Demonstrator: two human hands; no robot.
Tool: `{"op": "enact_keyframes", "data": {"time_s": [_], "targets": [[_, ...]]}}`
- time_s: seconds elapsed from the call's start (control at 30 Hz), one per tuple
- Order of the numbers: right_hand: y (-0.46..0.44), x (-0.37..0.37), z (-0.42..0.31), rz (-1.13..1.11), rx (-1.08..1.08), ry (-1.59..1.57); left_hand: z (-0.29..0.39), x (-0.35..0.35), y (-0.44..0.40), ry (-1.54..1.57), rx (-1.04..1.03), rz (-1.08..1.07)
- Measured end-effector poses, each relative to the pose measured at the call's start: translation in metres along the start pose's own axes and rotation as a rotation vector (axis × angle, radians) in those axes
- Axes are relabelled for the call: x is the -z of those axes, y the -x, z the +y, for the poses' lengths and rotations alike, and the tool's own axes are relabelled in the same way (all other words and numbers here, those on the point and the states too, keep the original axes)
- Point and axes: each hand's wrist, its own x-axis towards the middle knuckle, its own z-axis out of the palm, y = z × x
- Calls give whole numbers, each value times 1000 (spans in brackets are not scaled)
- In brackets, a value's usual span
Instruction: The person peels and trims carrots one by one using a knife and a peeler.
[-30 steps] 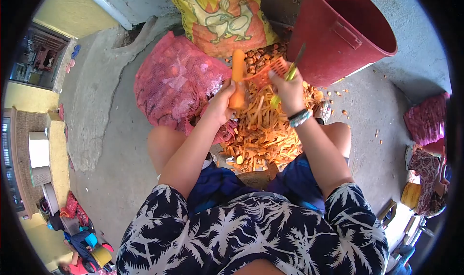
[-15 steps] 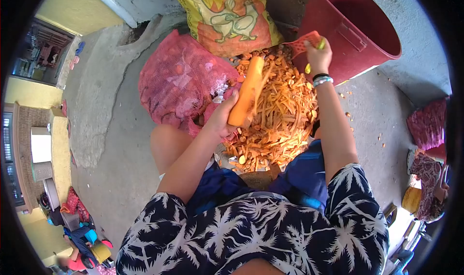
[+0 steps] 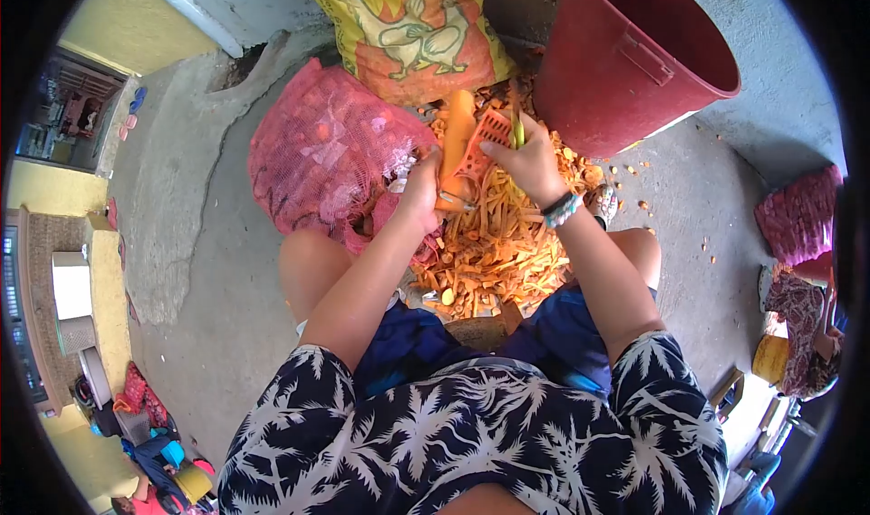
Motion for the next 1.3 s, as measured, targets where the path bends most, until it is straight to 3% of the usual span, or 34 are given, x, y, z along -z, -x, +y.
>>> {"op": "enact_keyframes", "data": {"time_s": [0.07,0.13,0.2,0.3,0.4,0.47,0.53,0.67,0.73,0.8,0.87,0.93,1.0,1.13,1.2,1.27,1.3], "targets": [[-27,12,12,61,-63,3,3,2,14,-123,85,-53],[-68,40,31,243,53,-65,3,-1,28,-76,149,-87],[-85,53,39,455,154,170,2,4,33,-53,137,-72],[-68,44,20,340,-140,-235,1,11,29,-3,84,-6],[-33,16,8,107,4,-61,9,17,16,-62,54,-29],[-12,0,-8,-1,-70,-315,13,10,18,-73,50,-49],[-25,9,7,9,-81,-164,12,9,21,-262,-35,-167],[-70,54,41,568,76,101,8,22,19,-139,30,-297],[-63,61,32,489,-103,-260,11,19,25,3,33,-198],[-40,42,13,401,-236,-182,10,19,26,150,43,-105],[-9,10,-4,233,-179,-251,10,21,12,221,-13,-13],[13,-13,-18,210,-275,-226,8,20,1,256,-21,-60],[23,-26,-9,137,-74,-264,6,13,-4,355,-56,-1],[13,-16,-22,101,-128,-230,4,10,1,181,-27,-22],[-9,-2,-22,-37,-302,-195,0,13,7,136,19,-75],[-55,22,38,115,74,-45,-2,17,17,90,65,-125],[-69,35,39,235,136,59,0,18,27,112,145,-243]]}}
